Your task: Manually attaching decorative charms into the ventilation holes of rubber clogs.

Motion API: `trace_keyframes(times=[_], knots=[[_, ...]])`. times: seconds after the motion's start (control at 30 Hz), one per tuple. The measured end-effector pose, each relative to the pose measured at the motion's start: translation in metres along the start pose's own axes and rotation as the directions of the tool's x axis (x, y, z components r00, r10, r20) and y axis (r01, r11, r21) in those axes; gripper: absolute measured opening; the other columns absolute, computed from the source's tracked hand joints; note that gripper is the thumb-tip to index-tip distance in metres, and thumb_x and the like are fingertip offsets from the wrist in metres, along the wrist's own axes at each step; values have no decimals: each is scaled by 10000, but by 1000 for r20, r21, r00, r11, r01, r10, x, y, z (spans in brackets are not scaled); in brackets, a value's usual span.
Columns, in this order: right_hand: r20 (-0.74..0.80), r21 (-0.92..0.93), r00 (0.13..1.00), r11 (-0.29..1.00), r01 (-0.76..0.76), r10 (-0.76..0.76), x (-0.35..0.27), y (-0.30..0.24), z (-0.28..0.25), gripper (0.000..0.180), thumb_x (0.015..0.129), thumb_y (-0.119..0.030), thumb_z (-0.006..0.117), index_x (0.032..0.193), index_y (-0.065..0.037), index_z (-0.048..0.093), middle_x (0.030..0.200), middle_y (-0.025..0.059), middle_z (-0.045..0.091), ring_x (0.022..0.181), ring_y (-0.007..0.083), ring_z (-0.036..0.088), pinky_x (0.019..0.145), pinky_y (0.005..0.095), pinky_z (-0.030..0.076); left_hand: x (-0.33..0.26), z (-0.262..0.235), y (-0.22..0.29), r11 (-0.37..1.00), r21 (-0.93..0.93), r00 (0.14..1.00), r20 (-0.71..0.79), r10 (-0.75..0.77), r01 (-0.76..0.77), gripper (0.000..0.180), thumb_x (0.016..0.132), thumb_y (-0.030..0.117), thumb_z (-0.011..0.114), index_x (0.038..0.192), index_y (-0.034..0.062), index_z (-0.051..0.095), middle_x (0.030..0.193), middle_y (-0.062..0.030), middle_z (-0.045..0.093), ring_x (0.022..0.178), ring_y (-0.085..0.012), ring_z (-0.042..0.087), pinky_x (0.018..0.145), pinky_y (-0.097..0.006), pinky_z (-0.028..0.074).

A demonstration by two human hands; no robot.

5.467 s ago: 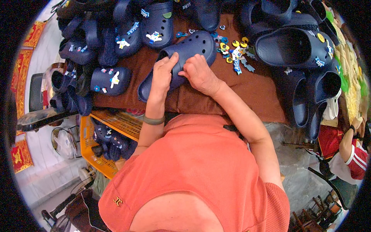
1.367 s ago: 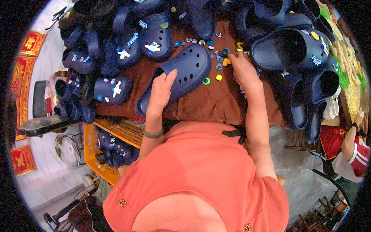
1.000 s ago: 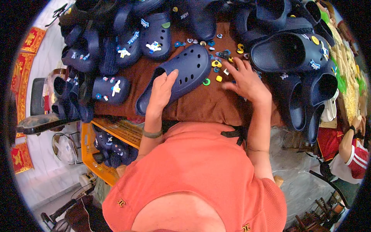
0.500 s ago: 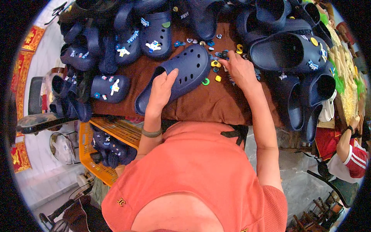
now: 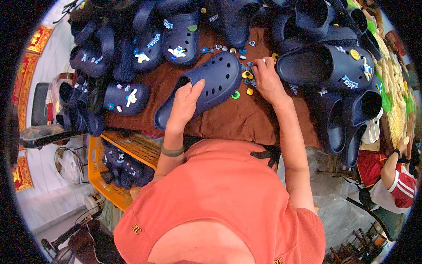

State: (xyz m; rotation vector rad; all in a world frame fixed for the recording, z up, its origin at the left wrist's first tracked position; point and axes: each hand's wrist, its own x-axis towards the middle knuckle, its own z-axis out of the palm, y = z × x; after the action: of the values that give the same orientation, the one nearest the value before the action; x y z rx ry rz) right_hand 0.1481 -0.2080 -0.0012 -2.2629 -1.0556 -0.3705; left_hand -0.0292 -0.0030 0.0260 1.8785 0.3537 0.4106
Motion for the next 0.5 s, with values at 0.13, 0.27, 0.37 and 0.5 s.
trace_keyframes(times=[0.13,0.27,0.37,0.5], knots=[[-25,246,999,969,33,-27,1,-2,3,445,853,-4,653,1269,-48,501,1054,196,588,996,364,598,765,392,512,-1,-2,1,999,20,1000,-3,-24,25,491,967,355,541,733,-76,510,615,-194,444,569,-238,419,569,-399,388],[-121,488,973,865,-115,198,20,-20,-3,395,763,-10,750,1137,-25,621,1071,146,675,1021,238,665,774,320,532,-2,-3,8,996,87,1000,-7,-23,23,491,964,342,549,710,-76,504,620,-214,453,562,-242,426,561,-404,384],[-262,405,964,900,161,-54,36,-29,0,232,784,-49,760,1002,-23,687,999,119,697,883,218,683,754,300,528,1,-5,3,989,112,994,32,-101,97,419,952,322,562,745,-43,562,678,-58,525,671,-105,462,626,-322,418],[136,470,960,837,-280,244,40,-44,8,287,831,-233,737,1014,-19,682,1023,141,671,925,222,657,756,303,515,2,-1,-8,998,-15,998,16,-65,65,422,949,321,565,753,-54,565,669,-85,516,665,-118,463,628,-327,422]])
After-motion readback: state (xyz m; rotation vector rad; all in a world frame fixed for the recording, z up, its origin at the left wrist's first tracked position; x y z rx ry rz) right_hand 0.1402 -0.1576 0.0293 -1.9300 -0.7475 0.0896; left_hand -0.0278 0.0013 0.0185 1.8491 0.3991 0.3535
